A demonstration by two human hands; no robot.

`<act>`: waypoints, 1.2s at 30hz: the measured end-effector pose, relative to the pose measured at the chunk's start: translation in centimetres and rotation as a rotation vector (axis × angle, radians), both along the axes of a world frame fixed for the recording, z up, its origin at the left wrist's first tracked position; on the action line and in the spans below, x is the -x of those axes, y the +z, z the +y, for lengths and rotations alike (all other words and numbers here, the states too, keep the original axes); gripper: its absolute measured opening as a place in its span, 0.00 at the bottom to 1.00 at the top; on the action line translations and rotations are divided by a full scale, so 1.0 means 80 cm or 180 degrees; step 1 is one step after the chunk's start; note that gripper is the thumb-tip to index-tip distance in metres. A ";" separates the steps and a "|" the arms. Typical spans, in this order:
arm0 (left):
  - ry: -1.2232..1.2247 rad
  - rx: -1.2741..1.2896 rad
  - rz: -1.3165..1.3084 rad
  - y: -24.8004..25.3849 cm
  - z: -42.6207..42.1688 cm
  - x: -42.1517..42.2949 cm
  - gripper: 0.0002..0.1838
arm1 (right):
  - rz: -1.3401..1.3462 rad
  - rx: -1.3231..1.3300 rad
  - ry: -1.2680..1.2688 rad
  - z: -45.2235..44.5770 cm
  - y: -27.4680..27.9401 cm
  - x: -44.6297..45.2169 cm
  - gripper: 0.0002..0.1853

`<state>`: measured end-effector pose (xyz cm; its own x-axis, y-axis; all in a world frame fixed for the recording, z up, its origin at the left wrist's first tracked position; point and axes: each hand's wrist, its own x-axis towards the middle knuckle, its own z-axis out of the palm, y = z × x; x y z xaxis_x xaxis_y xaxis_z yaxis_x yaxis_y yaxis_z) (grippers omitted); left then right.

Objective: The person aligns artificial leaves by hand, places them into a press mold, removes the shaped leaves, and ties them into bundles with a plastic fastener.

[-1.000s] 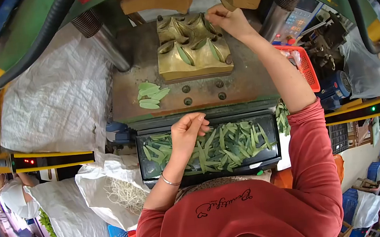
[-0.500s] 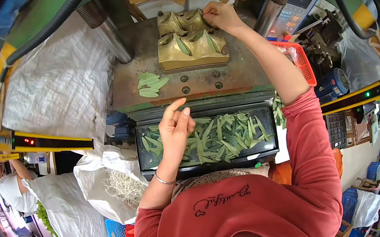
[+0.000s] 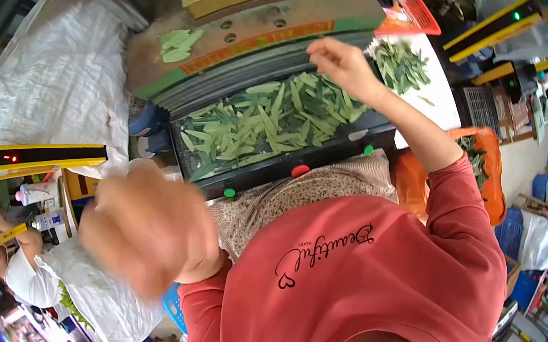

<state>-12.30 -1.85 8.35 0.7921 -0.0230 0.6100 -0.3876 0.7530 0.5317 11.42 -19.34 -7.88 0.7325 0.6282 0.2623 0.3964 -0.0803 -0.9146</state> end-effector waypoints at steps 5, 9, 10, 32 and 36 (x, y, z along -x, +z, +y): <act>0.1656 -0.0155 -0.0606 0.023 -0.091 0.042 0.03 | -0.0759 0.0819 0.0140 -0.013 -0.042 0.041 0.08; 0.1687 -0.0178 -0.0526 0.030 -0.096 0.064 0.06 | -0.1433 0.0964 0.0207 0.012 -0.059 0.055 0.08; 0.1492 -0.0300 -0.0368 0.033 -0.090 0.071 0.06 | -0.1535 0.0958 0.0229 0.021 -0.061 0.058 0.07; 0.3979 -0.3747 0.1807 -0.177 0.016 -0.033 0.05 | -0.1827 0.1745 0.0516 0.084 -0.075 0.086 0.05; 0.3681 -0.4218 0.2213 -0.262 0.012 -0.035 0.04 | -0.2002 0.1698 0.0610 0.091 -0.073 0.088 0.05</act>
